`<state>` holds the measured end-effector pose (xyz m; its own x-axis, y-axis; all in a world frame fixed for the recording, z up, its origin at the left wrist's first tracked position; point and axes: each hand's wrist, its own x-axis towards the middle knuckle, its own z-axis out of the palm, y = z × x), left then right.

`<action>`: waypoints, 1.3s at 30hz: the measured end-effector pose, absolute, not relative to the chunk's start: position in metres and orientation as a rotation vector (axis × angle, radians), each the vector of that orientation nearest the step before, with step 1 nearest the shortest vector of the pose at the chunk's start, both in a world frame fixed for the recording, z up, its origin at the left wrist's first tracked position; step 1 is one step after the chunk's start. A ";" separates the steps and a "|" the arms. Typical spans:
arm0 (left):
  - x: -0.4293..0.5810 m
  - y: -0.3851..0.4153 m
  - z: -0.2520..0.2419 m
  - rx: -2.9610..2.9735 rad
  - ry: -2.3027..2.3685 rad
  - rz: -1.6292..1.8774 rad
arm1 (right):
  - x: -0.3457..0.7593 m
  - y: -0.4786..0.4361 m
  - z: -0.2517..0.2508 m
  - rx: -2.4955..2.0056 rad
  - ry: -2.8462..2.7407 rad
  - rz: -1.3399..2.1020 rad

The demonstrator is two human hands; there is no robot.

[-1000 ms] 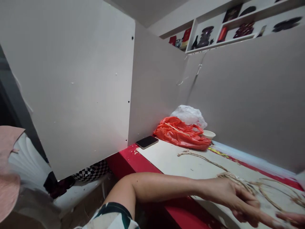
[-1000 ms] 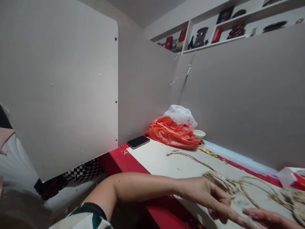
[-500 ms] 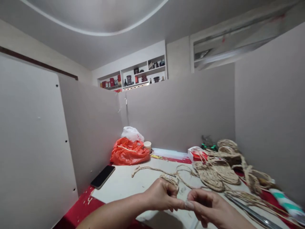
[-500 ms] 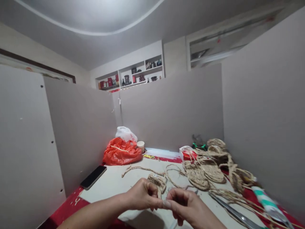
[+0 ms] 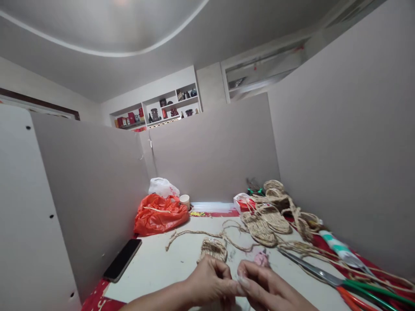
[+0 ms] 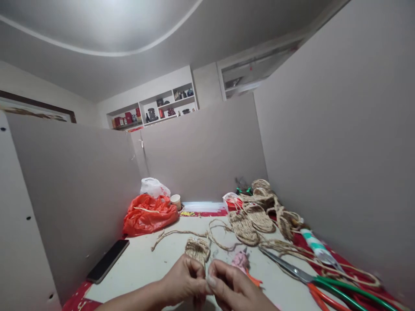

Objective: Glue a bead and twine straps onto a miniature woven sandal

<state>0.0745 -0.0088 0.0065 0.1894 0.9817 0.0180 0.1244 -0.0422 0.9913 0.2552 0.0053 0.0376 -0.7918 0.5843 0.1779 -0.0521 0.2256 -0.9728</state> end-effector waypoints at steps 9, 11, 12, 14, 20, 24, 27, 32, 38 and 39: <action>0.096 -0.031 0.030 1.252 0.978 0.910 | 0.254 -0.016 0.047 -0.413 -1.801 1.600; 0.096 -0.034 0.029 1.237 0.941 0.843 | 0.259 -0.024 0.051 -0.389 -1.829 1.539; 0.096 -0.034 0.029 1.220 0.920 0.823 | 0.263 -0.029 0.052 -0.368 -1.856 1.483; 0.093 -0.031 0.029 1.146 0.889 0.850 | 0.273 -0.041 0.054 -0.270 -1.919 1.280; 0.080 -0.017 0.055 1.009 0.904 1.258 | 0.288 -0.049 0.049 0.321 -2.014 0.662; 0.067 -0.004 0.071 1.059 0.976 1.424 | 0.280 -0.009 0.032 -0.113 -1.981 0.713; 0.048 0.008 0.063 1.054 1.055 1.546 | 0.274 0.026 0.028 -0.465 -1.712 0.989; 0.017 0.027 0.038 0.912 1.253 1.692 | 0.257 0.071 0.042 -0.781 -1.432 1.375; 0.010 0.035 0.016 0.773 1.416 1.644 | 0.261 0.110 0.029 -1.148 -1.460 1.753; 0.011 0.037 0.011 0.784 1.395 1.622 | 0.257 0.121 0.017 -1.117 -1.514 1.741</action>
